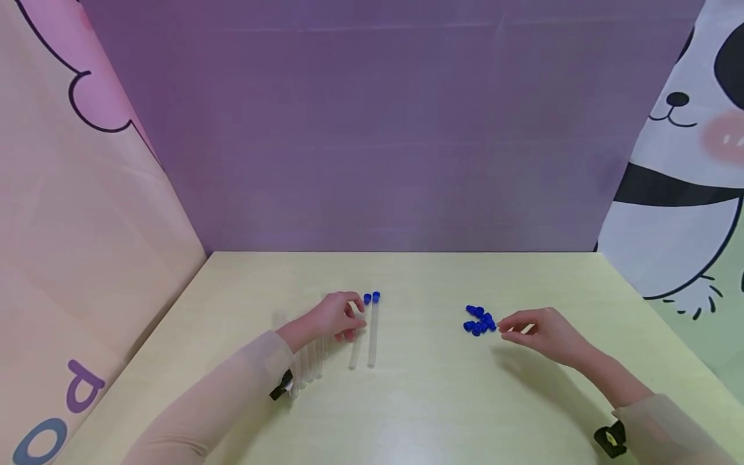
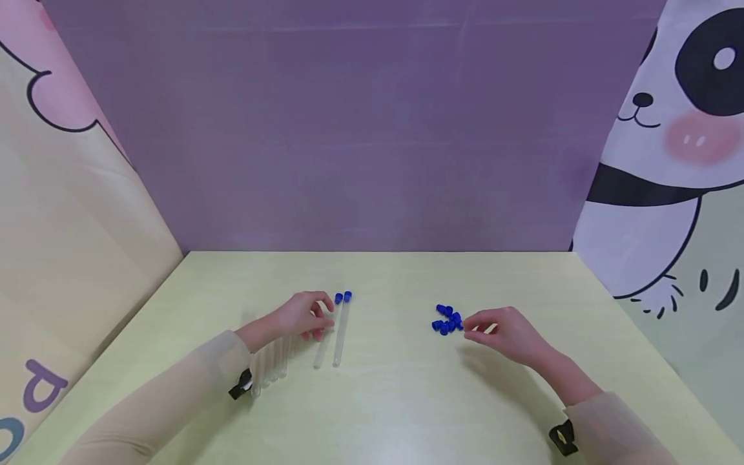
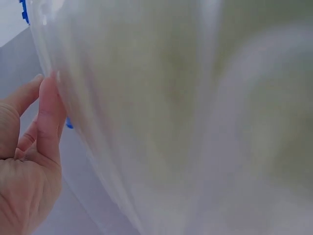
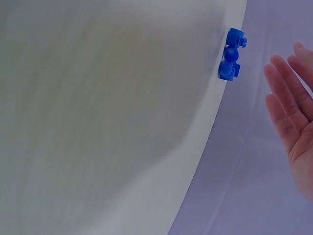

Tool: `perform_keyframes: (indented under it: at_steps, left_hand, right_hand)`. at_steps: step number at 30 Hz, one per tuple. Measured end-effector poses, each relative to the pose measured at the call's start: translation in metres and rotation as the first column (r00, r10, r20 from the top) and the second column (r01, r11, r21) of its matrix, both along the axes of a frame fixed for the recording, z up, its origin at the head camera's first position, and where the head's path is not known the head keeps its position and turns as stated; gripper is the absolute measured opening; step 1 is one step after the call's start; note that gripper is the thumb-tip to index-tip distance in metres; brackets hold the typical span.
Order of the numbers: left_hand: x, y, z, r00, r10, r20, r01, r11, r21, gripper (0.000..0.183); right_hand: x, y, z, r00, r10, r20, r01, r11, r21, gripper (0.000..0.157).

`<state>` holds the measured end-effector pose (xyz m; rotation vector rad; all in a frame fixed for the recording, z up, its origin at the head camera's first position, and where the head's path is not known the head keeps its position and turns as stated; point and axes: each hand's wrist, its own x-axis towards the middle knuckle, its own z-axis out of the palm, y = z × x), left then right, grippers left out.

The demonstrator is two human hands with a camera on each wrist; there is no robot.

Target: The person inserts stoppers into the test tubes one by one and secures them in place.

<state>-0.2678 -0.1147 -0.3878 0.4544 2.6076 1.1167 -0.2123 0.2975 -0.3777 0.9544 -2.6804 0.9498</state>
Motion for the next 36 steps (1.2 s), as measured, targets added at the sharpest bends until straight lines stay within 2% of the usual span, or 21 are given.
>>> perform_keyframes:
  at_steps: [13,20,27,36]
  left_hand:
    - [0.008,-0.019,0.012,1.000,-0.002,-0.021,0.003,1.000,0.026,0.026]
    - [0.017,-0.032,0.016,0.997,-0.050,-0.064,0.054,0.996,0.064,0.028]
    - [0.027,-0.040,0.021,0.992,-0.083,-0.091,0.092,0.990,0.103,0.029]
    - [0.035,-0.055,0.020,0.990,-0.081,-0.112,0.096,0.986,0.134,0.030]
  right_hand:
    - [-0.019,-0.017,0.004,0.998,0.052,0.043,-0.053,0.998,0.020,0.015]
    - [-0.027,-0.023,0.004,0.996,0.040,0.083,-0.045,0.997,0.058,0.017]
    - [-0.033,-0.025,0.004,0.996,0.054,0.073,-0.057,0.997,0.051,0.017]
    - [-0.034,-0.028,0.004,0.995,0.018,0.096,-0.025,0.997,0.075,0.020]
